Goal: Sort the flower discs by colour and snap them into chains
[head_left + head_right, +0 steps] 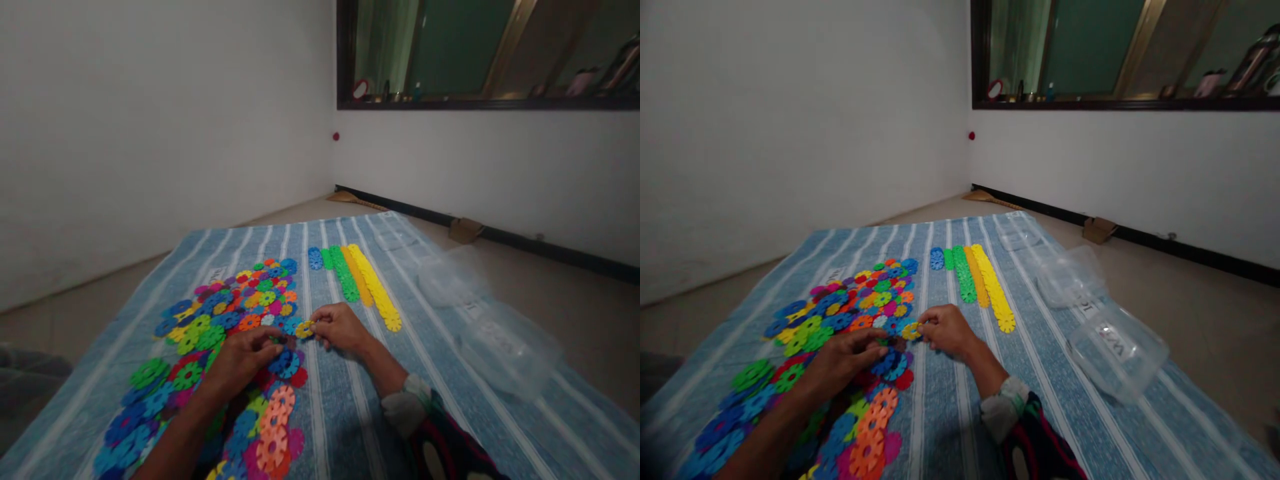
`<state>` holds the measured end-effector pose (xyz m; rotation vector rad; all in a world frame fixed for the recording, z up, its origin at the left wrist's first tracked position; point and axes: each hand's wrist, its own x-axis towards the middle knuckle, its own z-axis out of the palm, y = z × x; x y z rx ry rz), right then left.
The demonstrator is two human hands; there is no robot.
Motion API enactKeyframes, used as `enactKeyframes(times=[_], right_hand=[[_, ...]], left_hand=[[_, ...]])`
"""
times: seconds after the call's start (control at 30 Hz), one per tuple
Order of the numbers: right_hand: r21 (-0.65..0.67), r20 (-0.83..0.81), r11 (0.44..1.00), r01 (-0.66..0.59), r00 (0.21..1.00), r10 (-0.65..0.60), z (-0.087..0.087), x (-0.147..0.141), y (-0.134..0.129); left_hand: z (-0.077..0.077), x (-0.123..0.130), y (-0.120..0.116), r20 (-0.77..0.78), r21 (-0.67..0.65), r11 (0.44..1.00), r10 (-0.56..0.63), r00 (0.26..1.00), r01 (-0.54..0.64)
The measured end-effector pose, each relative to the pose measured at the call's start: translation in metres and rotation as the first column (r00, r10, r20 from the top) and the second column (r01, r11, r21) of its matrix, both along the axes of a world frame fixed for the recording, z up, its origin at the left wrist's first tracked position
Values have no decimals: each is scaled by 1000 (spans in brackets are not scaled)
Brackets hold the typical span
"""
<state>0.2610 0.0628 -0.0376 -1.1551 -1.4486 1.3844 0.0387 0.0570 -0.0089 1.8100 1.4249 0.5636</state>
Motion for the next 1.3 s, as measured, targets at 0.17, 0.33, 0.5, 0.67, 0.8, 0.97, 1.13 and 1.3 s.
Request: enactKeyframes(times=[0.17, 0.33, 0.5, 0.67, 0.8, 0.97, 1.13, 1.3], right_hand=[[29, 327, 999, -16, 945, 6, 25, 66, 0], [15, 595, 1000, 26, 803, -30, 40, 118, -9], [-119, 659, 988, 96, 752, 6, 43, 148, -17], [-195, 668, 970, 145, 744, 23, 34, 154, -17], [-209, 676, 964, 166, 737, 20, 32, 153, -15], [-224, 688, 948, 224, 726, -9, 35, 153, -16], [-101, 665, 965, 243, 738, -117, 36, 143, -15], [43, 574, 993, 106, 811, -111, 34, 103, -11]], left_hand=[[2, -18, 8, -145, 136, 981, 159, 977, -140], [7, -35, 14, -296, 190, 970, 204, 933, -151], [13, -46, 16, -355, 205, 969, 206, 912, -139], [12, -53, 18, -345, 213, 964, 224, 912, -157], [10, -56, 18, -362, 196, 971, 199, 911, -135], [20, -56, 14, -378, 147, 981, 176, 909, -129], [27, -61, 10, -400, 118, 988, 138, 906, -98], [26, -69, 8, -449, 95, 992, 117, 886, -83]])
